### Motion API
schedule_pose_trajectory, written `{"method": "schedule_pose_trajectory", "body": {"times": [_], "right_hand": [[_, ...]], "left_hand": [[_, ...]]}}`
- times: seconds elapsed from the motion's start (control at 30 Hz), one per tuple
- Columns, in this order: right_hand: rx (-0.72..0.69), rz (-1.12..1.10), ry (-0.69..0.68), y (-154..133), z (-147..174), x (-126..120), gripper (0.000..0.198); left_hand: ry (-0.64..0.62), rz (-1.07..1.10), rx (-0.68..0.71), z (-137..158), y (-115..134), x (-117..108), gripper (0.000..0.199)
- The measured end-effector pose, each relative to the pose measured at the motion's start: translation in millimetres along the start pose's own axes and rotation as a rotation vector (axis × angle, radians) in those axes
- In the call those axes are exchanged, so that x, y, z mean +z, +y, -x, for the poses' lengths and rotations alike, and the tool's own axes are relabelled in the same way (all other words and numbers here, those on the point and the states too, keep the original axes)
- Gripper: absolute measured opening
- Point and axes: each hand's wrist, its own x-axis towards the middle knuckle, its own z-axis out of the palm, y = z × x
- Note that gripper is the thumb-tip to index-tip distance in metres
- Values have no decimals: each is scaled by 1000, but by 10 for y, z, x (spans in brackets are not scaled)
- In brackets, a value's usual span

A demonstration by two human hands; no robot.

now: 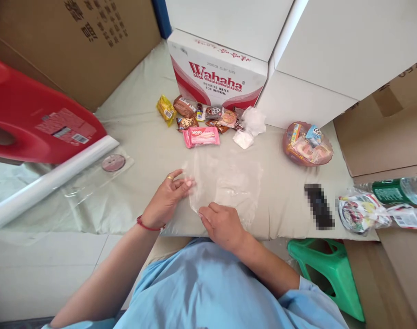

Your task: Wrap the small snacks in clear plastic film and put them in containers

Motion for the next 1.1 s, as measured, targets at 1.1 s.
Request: {"method": "schedule_pose_trajectory", "body": {"times": [1.1], "right_hand": [[48,21,289,696,-843,371,41]], "left_hand": [[-62,28,-159,69,52,-202,64]]}}
